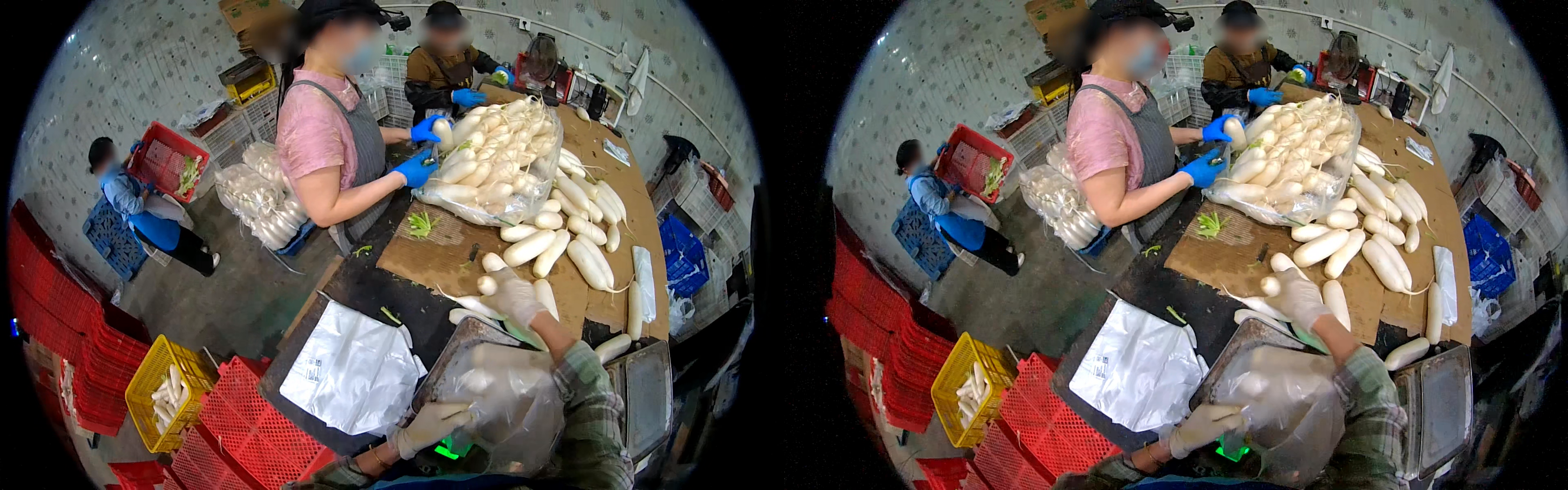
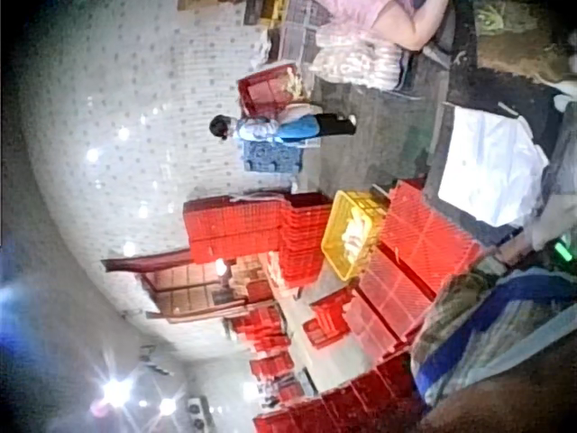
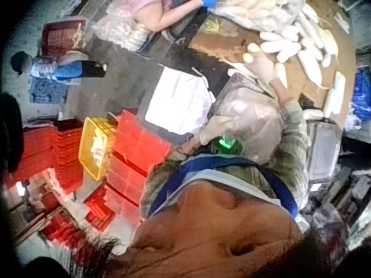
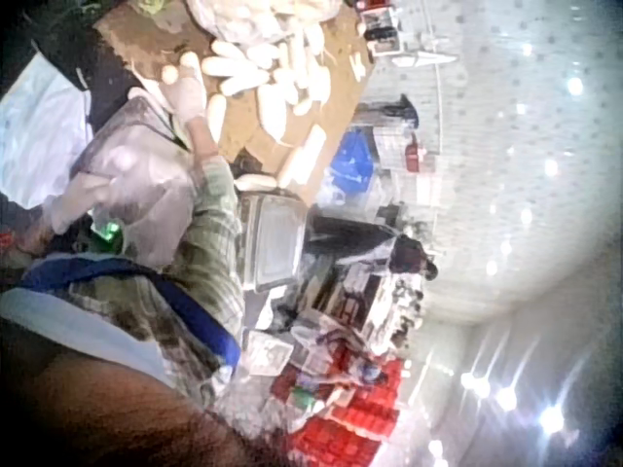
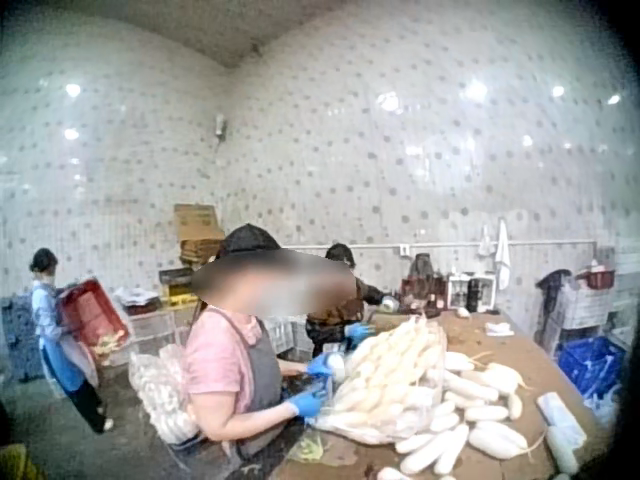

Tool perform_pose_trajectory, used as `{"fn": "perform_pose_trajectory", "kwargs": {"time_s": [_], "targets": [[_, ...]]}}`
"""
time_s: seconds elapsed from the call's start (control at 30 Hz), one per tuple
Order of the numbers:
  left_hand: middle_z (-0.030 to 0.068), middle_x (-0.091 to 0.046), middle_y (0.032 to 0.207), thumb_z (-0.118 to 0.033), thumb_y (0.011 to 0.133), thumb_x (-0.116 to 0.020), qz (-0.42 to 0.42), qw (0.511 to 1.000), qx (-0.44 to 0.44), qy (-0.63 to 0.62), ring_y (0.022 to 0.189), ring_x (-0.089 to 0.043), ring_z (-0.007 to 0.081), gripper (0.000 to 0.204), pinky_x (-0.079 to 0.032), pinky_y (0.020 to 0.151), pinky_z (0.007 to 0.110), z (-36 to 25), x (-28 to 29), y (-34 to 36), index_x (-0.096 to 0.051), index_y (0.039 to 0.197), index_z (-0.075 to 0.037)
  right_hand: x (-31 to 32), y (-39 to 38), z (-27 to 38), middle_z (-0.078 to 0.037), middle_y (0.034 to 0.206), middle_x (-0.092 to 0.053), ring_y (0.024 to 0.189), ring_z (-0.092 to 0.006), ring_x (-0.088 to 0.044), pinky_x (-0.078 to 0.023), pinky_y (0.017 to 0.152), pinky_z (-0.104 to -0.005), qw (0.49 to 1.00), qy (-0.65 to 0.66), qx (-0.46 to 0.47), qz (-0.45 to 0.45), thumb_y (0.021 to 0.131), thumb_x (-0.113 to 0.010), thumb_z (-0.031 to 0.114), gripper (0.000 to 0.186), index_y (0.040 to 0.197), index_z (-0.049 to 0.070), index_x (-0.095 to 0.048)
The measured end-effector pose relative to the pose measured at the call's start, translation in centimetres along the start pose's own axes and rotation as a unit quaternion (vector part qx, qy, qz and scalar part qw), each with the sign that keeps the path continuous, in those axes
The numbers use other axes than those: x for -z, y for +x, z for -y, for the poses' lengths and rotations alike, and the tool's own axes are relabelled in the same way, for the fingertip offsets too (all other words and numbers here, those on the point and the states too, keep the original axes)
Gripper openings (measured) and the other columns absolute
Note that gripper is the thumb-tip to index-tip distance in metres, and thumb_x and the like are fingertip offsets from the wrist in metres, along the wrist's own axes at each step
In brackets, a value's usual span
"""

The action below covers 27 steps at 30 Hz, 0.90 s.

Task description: The person places white radishes into a plastic bag on a digital scale, adjusts the count to reach a target weight, and then removes the bag to place it into a red crate. The process repeats with new bags and radishes.

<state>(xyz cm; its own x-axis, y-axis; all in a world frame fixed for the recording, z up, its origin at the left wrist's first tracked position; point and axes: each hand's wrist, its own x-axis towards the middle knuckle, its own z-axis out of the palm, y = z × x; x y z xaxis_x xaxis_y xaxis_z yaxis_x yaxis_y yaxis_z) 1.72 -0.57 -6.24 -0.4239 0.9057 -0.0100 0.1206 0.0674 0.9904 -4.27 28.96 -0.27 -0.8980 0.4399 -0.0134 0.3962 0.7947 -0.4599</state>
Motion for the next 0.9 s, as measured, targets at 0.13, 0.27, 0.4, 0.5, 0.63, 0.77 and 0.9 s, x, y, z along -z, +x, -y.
{"fn": "perform_pose_trajectory", "kwargs": {"time_s": [0.13,0.27,0.4,0.5,0.63,0.77,0.9], "targets": [[0.0084,-0.070,0.094,-0.020,0.097,-0.057,0.042,0.999,-0.016,0.022,0.087,-0.062,0.0127,0.026,-0.050,0.078,0.028,0.3,0.1,0.1,-0.068,0.107,0.001,2.1,-4.8,-6.3,-0.004,0.095,-0.068,0.084,-0.0159,-0.064,-0.052,0.074,-0.0292,0.963,0.220,-0.041,-0.149,0.085,-0.072,0.023,0.034,0.111,0.002,-0.064],[0.0142,-0.070,0.097,-0.019,0.095,-0.059,0.017,0.997,0.006,-0.075,0.088,-0.063,0.0162,0.025,-0.050,0.079,0.031,-0.7,-0.2,0.2,-0.067,0.104,0.003,10.5,-13.9,-1.8,0.002,0.083,-0.062,0.064,-0.0044,-0.053,-0.041,0.053,-0.0195,0.879,0.365,-0.064,-0.300,0.091,-0.067,0.028,0.030,0.111,0.005,-0.063],[0.0092,-0.067,0.096,-0.016,0.093,-0.055,-0.003,0.982,-0.163,0.099,0.088,-0.060,0.0153,0.021,-0.048,0.077,0.031,-1.2,2.3,-0.3,-0.069,0.100,-0.002,15.1,-23.0,0.7,0.005,0.070,-0.052,0.050,-0.0034,-0.034,-0.026,0.045,-0.0178,0.769,0.481,-0.038,-0.420,0.098,-0.059,0.040,0.037,0.112,0.005,-0.061],[0.0085,-0.062,0.115,-0.018,0.097,-0.050,-0.115,0.930,0.008,-0.349,0.107,-0.058,0.0192,0.031,-0.044,0.095,0.032,-7.9,3.3,-3.5,-0.060,0.117,0.004,16.7,-27.5,5.9,-0.001,0.087,-0.062,0.055,-0.0037,-0.041,-0.031,0.048,-0.0177,0.746,0.502,0.040,-0.437,0.099,-0.053,0.046,0.053,0.122,-0.001,-0.055],[0.0169,-0.051,0.137,-0.033,0.097,-0.049,-0.025,0.900,-0.083,-0.427,0.126,-0.050,0.0249,0.062,-0.039,0.107,0.038,-10.2,3.2,-4.0,-0.036,0.143,0.007,15.4,-29.9,14.0,-0.011,0.115,-0.065,0.078,-0.0125,-0.063,-0.049,0.063,-0.0234,0.717,0.452,0.129,-0.515,0.096,-0.056,0.050,0.070,0.138,-0.004,-0.045],[0.0161,-0.044,0.145,-0.049,0.096,-0.047,0.011,0.931,-0.096,-0.352,0.124,-0.051,0.0261,0.076,-0.042,0.103,0.039,-11.4,2.5,-3.9,-0.028,0.150,0.002,11.0,-32.0,12.0,-0.013,0.121,-0.065,0.082,-0.0210,-0.069,-0.055,0.064,-0.0315,0.901,0.184,0.216,-0.329,0.088,-0.069,0.041,0.073,0.144,0.004,-0.041],[0.0152,-0.043,0.146,-0.049,0.099,-0.044,-0.007,0.934,-0.109,-0.341,0.125,-0.049,0.0250,0.073,-0.042,0.103,0.038,-11.1,2.9,-3.8,-0.030,0.150,0.001,5.7,-29.6,10.5,-0.015,0.106,-0.070,0.088,-0.0268,-0.069,-0.053,0.078,-0.0340,0.989,-0.030,0.100,-0.105,0.084,-0.074,0.041,0.070,0.134,-0.003,-0.051]]}}
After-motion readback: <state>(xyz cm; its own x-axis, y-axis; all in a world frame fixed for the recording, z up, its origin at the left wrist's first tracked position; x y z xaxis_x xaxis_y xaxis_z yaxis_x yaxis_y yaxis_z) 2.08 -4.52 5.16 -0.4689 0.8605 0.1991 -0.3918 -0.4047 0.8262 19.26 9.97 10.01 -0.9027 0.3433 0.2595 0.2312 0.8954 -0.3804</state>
